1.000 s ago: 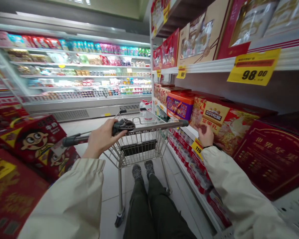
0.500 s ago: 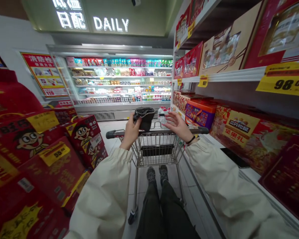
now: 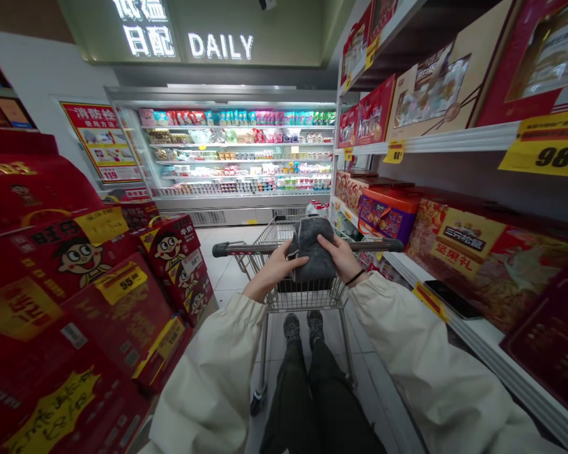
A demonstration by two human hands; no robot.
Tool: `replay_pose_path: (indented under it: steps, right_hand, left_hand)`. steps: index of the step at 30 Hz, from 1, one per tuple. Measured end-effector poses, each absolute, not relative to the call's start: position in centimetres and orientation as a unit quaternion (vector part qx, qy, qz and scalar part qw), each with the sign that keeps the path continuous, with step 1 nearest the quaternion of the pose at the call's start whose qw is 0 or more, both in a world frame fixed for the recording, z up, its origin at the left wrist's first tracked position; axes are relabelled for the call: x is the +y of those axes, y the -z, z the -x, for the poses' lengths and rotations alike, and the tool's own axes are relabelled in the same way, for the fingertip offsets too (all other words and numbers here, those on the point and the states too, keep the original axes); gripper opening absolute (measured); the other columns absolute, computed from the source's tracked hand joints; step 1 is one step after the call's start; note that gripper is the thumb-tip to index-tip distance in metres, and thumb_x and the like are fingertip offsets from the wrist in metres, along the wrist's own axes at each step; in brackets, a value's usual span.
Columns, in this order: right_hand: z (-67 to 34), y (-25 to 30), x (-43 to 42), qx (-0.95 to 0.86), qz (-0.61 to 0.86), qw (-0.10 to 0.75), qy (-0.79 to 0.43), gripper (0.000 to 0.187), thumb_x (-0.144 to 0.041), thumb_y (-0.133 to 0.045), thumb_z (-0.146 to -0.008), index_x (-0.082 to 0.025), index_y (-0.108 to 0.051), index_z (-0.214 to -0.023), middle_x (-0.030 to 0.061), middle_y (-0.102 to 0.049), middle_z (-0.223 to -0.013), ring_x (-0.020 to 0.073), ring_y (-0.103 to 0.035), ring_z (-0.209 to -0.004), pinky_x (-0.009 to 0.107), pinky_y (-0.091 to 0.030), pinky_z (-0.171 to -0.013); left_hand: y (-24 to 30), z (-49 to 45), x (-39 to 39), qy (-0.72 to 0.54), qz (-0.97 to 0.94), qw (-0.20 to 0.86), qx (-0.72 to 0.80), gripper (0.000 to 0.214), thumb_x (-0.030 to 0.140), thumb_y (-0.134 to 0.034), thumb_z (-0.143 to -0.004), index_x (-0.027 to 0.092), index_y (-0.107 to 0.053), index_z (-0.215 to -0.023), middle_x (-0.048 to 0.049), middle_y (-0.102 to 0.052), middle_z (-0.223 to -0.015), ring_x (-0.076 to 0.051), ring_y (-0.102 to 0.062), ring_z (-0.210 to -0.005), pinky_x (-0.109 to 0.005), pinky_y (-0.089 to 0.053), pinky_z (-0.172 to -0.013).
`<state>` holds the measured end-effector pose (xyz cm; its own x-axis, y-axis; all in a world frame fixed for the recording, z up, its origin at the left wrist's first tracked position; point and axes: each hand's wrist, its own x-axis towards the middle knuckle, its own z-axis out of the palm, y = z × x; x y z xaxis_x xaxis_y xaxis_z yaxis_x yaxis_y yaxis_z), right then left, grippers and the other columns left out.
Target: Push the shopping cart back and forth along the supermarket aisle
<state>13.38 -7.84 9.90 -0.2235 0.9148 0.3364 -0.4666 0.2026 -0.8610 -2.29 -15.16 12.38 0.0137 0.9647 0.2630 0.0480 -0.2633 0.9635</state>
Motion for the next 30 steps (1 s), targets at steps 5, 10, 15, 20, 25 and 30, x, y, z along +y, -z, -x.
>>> replay_pose_path:
  steps: [5,10,15,20,25,30]
  right_hand:
    - [-14.5,-10.0,-7.8,-0.545,0.202,0.566,-0.584,0.048,-0.046,-0.087,-0.056,-0.021,-0.069,-0.093,0.0039,-0.075,-0.102,0.0225,-0.067,-0.1,0.037,-0.053,-0.093]
    - [-15.4,-9.5,-6.9,-0.59,0.179,0.551,-0.563,0.052,-0.039,-0.089,-0.053,-0.023,-0.067,-0.097,0.0016,-0.074,-0.093,0.0225,-0.068,-0.095,0.038,-0.054,-0.087]
    - [-16.6,-9.7,-6.3,-0.685,0.147,0.553,-0.452,0.031,-0.041,-0.079,-0.067,-0.021,-0.064,-0.086,0.0048,-0.072,-0.096,0.0224,-0.067,-0.096,0.037,-0.055,-0.084]
    - [-17.9,-10.6,-8.7,-0.819,0.121,0.541,-0.15,0.024,-0.019,-0.054,-0.083,-0.02,-0.064,-0.106,0.0119,-0.059,-0.13,0.0234,-0.053,-0.126,0.046,-0.043,-0.106]
    - [-17.2,-8.8,-11.0,-0.876,0.146,0.441,0.13,0.066,-0.02,-0.055,-0.084,-0.012,-0.035,-0.147,0.0169,-0.044,-0.149,0.0268,-0.032,-0.144,0.054,-0.027,-0.118]
    - [-16.6,-5.3,-9.9,-0.816,0.183,0.487,0.251,0.063,-0.029,-0.05,-0.093,-0.008,-0.031,-0.149,0.0196,-0.051,-0.143,0.0259,-0.04,-0.14,0.049,-0.039,-0.113]
  left_hand:
    - [-11.9,1.3,-14.0,-0.593,-0.516,0.462,0.411,0.048,0.049,-0.078,-0.067,0.016,-0.066,-0.099,-0.0076,-0.072,-0.097,-0.023,-0.066,-0.091,-0.036,-0.051,-0.082]
    - [-11.6,1.7,-13.3,-0.626,-0.59,0.359,0.363,0.035,0.026,-0.077,-0.067,0.018,-0.066,-0.099,-0.0034,-0.071,-0.1,-0.02,-0.063,-0.097,-0.034,-0.047,-0.092]
    - [-12.3,2.6,-13.9,-0.558,-0.726,0.21,0.343,0.021,0.008,-0.06,-0.071,0.02,-0.072,-0.082,-0.0051,-0.066,-0.106,-0.019,-0.061,-0.103,-0.036,-0.046,-0.098]
    - [-12.2,2.5,-14.1,-0.559,-0.743,0.059,0.365,0.031,0.0,-0.049,-0.071,0.02,-0.073,-0.074,-0.0048,-0.061,-0.106,-0.016,-0.062,-0.094,-0.035,-0.049,-0.09]
    - [-11.8,1.5,-13.9,-0.604,-0.698,0.066,0.378,0.028,0.001,-0.05,-0.069,0.019,-0.071,-0.071,-0.0046,-0.06,-0.107,-0.015,-0.062,-0.094,-0.035,-0.049,-0.092]
    - [-11.5,0.6,-14.1,-0.621,-0.652,0.231,0.369,0.034,0.003,-0.051,-0.06,0.021,-0.071,-0.081,-0.0022,-0.066,-0.096,-0.017,-0.061,-0.099,-0.032,-0.045,-0.095]
